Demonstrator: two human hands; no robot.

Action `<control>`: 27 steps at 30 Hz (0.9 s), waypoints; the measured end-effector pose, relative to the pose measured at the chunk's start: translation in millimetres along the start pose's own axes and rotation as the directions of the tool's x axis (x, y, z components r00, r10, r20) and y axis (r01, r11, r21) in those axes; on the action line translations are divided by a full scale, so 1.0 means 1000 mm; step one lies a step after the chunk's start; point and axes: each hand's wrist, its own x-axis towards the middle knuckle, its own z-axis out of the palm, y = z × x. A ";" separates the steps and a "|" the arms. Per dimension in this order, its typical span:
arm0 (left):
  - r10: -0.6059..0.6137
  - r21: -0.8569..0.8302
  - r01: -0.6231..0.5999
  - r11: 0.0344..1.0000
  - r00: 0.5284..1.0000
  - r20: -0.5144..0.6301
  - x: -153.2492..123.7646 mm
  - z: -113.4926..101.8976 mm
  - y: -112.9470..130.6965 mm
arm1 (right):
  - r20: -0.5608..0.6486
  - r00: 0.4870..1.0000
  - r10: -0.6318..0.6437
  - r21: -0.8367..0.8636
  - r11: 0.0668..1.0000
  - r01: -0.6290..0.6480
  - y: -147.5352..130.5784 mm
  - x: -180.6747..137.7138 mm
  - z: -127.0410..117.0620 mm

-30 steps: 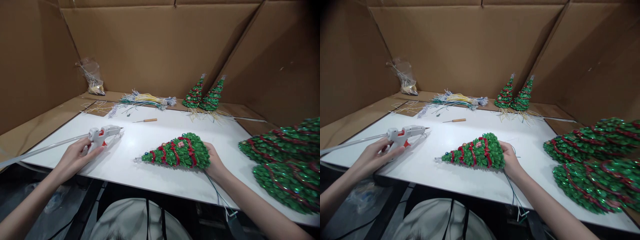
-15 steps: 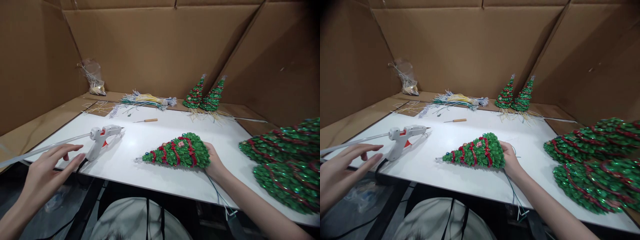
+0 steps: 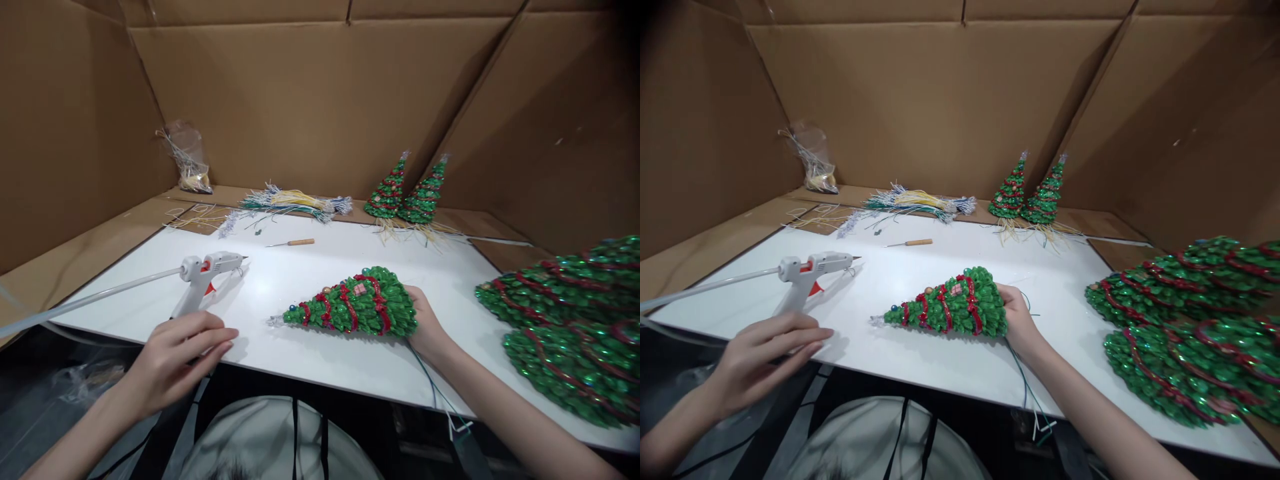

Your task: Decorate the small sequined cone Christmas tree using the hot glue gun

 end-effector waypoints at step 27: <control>0.182 0.153 -0.183 0.971 0.983 0.020 0.065 0.049 0.018 | 0.096 0.995 -0.018 0.037 0.999 0.015 -0.002 0.000 0.000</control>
